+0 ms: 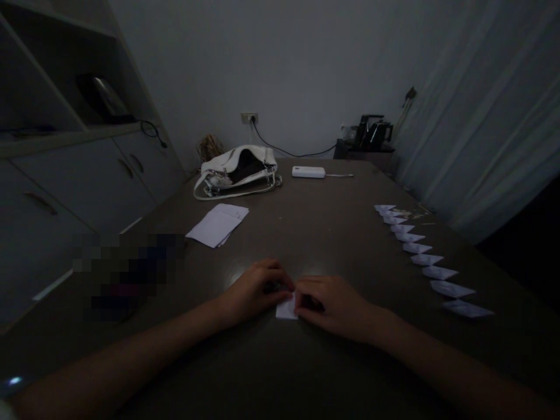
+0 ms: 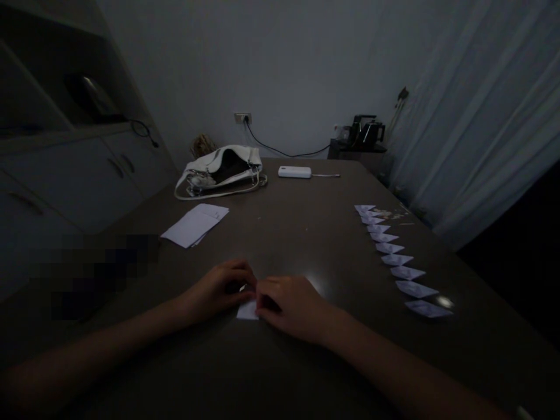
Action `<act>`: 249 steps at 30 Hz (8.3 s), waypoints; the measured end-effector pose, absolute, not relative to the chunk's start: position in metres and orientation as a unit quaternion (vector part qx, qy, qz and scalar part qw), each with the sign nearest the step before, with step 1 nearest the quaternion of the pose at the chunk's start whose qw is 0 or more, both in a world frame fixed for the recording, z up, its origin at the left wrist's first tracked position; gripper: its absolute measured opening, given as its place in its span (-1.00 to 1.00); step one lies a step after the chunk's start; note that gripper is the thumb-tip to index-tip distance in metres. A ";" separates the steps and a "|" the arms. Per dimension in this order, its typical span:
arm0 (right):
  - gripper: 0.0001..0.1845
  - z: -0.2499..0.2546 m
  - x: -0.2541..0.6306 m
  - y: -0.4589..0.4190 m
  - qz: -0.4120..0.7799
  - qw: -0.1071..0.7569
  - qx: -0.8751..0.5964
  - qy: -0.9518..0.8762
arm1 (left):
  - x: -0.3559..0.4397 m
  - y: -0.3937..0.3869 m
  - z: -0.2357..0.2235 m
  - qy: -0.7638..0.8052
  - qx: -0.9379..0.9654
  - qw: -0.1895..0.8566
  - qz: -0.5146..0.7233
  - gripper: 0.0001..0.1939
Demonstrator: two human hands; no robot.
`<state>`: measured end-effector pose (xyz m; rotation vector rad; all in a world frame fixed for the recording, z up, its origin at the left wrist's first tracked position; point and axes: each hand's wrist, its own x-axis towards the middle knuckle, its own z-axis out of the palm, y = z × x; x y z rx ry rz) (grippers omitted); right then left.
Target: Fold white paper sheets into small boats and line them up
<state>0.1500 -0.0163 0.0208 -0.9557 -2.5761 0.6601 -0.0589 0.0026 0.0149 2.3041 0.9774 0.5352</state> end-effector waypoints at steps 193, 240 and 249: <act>-0.73 0.008 0.151 -0.008 0.136 0.234 -0.432 -0.860 | -0.061 0.002 0.016 0.464 0.850 0.128 0.216 -0.81; -0.77 0.010 0.149 -0.009 0.126 0.221 -0.439 -0.862 | -0.062 -0.002 0.017 0.337 0.913 0.136 0.186 -0.79; -0.73 0.010 0.151 -0.009 0.129 0.218 -0.436 -0.864 | -0.060 -0.001 0.014 0.342 0.908 0.150 0.189 -0.78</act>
